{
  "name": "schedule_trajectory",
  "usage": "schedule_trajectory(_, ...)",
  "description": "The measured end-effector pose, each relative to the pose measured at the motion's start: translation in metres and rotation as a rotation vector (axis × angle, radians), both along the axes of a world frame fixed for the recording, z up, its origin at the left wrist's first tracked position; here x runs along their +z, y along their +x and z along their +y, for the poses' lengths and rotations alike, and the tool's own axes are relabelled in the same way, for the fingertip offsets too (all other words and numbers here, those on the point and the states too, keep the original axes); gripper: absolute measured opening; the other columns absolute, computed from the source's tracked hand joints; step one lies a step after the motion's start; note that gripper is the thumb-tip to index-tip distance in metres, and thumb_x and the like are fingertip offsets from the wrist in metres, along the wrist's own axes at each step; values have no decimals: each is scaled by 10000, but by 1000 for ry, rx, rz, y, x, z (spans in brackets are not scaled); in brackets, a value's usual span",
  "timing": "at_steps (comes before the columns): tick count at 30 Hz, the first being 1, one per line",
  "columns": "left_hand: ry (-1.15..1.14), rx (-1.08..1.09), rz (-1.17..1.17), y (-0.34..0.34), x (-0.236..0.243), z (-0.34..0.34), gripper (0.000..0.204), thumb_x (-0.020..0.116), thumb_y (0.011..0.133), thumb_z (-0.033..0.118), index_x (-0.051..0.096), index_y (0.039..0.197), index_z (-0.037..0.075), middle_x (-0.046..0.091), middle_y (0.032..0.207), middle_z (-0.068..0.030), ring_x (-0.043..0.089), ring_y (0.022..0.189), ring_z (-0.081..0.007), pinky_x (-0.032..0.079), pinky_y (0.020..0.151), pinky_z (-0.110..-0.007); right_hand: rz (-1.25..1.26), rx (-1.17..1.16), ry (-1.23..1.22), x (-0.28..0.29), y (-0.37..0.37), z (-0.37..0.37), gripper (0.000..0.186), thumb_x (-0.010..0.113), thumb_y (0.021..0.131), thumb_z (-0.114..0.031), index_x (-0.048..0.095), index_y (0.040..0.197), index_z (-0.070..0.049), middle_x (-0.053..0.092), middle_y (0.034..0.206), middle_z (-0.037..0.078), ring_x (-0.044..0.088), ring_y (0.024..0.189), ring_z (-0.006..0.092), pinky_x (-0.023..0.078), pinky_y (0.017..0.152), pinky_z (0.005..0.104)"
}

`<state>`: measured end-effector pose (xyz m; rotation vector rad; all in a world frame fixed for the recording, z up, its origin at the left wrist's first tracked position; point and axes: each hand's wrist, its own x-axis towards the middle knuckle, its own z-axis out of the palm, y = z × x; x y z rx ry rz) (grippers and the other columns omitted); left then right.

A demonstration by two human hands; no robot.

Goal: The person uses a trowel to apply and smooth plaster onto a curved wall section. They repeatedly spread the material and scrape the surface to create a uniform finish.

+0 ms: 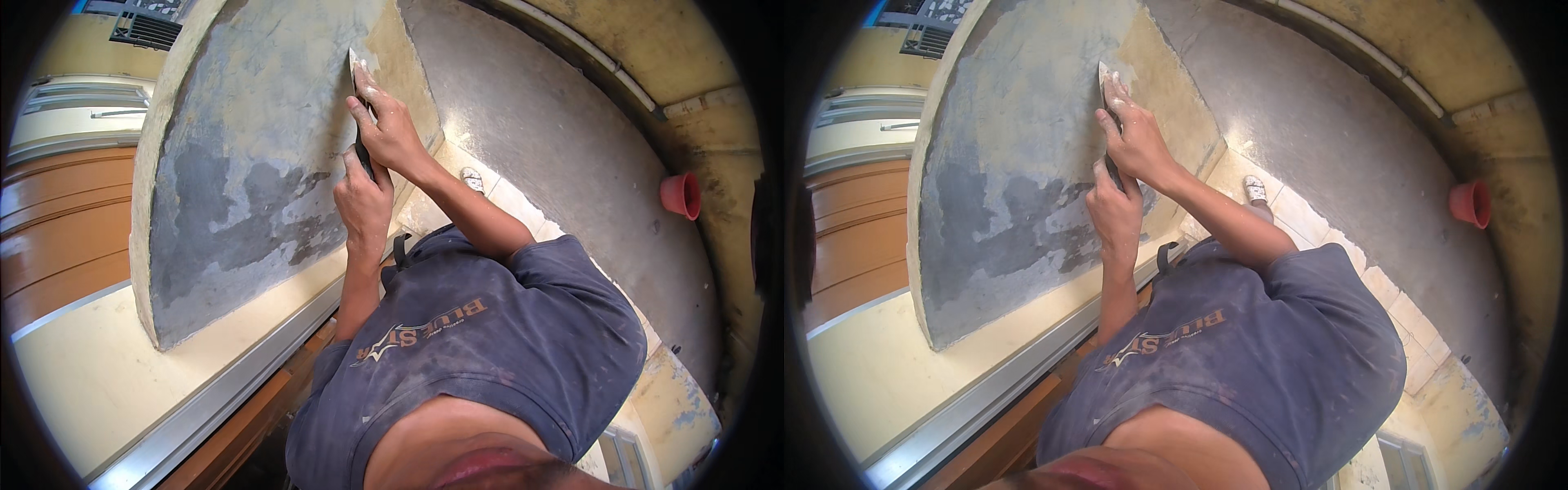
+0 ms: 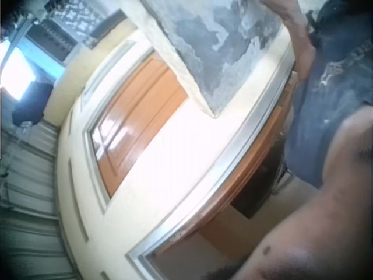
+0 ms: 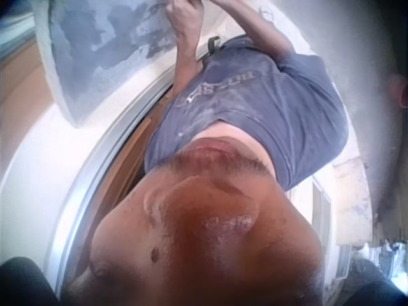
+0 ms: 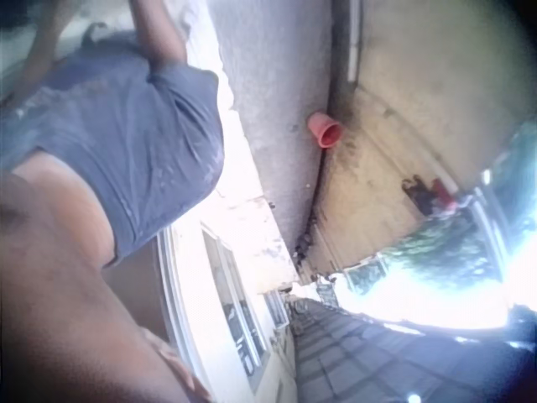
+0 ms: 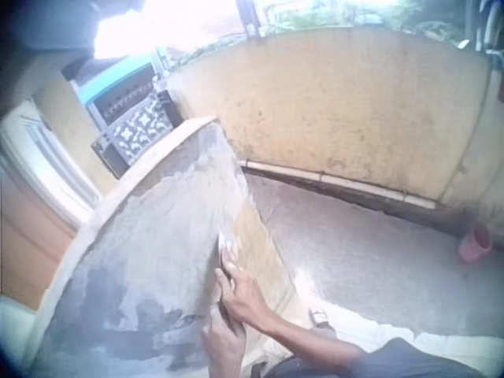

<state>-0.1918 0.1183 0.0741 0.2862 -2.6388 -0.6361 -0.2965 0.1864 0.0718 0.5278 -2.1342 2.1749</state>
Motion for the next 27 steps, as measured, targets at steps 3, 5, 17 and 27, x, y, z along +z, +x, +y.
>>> schedule_trajectory(3,-33,-24,-10,-13,8,4,328,675,1003,186,584,1179,-74,675,674,-271,711,653,-472,538,563,-543,-4,-59,13,8,-11,6,542,576,1055,-110,454,1537,108,439,1572,354,341,1545,449,335,1259,460)
schedule_trajectory(5,-40,-20,-23,-14,15,8,328,681,997,184,584,1167,-80,661,649,-270,707,641,-476,539,562,-540,-37,-48,-9,12,-13,8,515,581,1044,-78,482,1509,119,457,1548,364,366,1524,460,351,1249,460)
schedule_trajectory(17,131,-9,-197,-24,29,23,371,641,1020,161,546,1253,-112,706,786,-313,724,758,-509,554,629,-556,-69,11,39,19,-23,20,466,571,1006,-7,522,1435,168,496,1464,404,462,1432,501,392,1221,473)
schedule_trajectory(27,161,-120,-152,-20,19,30,344,606,1032,168,510,1190,-122,684,795,-347,686,776,-561,529,661,-596,-98,-27,39,25,-24,25,429,548,978,38,556,1385,174,563,1355,400,575,1293,514,485,1112,476)
